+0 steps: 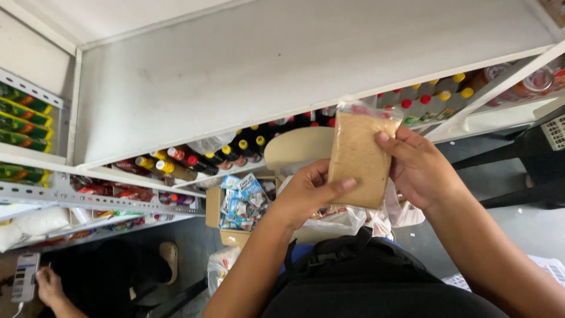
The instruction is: Taking small packets of refined sugar from a shelf and packing them into plastic grocery bags.
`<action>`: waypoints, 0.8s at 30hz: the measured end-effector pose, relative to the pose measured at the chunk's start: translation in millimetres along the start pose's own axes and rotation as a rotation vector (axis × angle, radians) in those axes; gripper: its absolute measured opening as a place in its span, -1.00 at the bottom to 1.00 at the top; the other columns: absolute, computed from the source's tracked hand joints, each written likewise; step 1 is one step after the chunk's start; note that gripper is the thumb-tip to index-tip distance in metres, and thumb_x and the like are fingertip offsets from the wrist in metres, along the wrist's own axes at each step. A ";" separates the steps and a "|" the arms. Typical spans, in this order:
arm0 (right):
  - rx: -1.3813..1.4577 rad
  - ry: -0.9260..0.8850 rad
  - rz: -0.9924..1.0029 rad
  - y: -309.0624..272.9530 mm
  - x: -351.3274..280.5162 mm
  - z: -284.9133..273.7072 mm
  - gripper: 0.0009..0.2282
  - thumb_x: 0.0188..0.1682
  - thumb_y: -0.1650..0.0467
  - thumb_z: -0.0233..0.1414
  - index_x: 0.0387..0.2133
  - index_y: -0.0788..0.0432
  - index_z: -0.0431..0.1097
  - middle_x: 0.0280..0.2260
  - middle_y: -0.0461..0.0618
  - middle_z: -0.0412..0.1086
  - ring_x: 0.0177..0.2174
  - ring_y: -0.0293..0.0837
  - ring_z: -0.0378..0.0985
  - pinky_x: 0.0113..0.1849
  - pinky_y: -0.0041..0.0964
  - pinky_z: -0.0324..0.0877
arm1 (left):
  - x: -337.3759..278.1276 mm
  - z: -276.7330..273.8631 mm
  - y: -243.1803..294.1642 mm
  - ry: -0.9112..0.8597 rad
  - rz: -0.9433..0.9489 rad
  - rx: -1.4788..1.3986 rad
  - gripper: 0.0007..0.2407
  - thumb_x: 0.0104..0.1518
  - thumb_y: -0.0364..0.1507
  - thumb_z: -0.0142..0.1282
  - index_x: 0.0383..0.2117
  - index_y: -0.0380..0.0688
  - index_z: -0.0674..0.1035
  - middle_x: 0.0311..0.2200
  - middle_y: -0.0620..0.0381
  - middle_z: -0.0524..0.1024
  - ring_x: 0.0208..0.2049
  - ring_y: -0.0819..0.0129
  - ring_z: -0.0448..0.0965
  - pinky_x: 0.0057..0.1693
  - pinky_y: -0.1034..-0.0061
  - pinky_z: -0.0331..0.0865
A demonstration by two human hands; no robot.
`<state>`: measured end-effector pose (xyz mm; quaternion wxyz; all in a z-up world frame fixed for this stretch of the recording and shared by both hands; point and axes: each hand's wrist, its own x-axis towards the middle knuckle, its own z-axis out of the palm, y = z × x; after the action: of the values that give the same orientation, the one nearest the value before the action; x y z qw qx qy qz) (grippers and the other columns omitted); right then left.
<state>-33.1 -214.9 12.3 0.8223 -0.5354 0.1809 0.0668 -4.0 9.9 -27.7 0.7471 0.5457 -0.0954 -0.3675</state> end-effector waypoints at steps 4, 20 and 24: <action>0.259 -0.056 -0.003 12.3 0.9 0.4 -0.74 0.14 0.37 0.01 0.03 0.27 0.33 -0.06 -0.04 0.46 -0.02 -0.16 0.49 0.10 -0.17 0.32 | 2.1 -15.3 -35.4 -0.240 -0.164 -0.549 -0.47 0.30 -0.12 -0.01 0.21 -0.35 0.41 0.04 -0.16 0.49 -0.04 0.09 0.59 0.07 0.12 0.51; 0.204 -0.053 0.275 101.4 32.7 -12.8 -0.61 0.17 0.31 -0.22 0.13 0.36 0.25 0.02 0.20 0.43 -0.03 0.02 0.51 0.04 -0.01 0.41 | 9.1 -31.1 -90.2 0.143 -0.133 -0.418 -0.57 0.04 -0.61 0.35 0.05 -0.19 0.47 -0.12 0.03 0.63 -0.17 0.29 0.66 -0.15 0.40 0.53; 0.262 -0.003 0.393 122.7 35.7 -9.7 -0.59 0.17 0.29 -0.24 0.15 0.31 0.27 0.05 0.15 0.44 0.00 -0.03 0.52 0.06 -0.06 0.39 | 6.5 -39.3 -103.0 0.179 -0.180 -0.391 -0.55 -0.01 -0.55 0.36 0.07 -0.14 0.52 -0.14 0.17 0.63 -0.18 0.42 0.68 -0.18 0.41 0.62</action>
<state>-39.5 -175.3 -109.4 0.8563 -0.3784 0.2874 0.2022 -23.8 21.0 -135.8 0.8084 0.4273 0.0934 -0.3940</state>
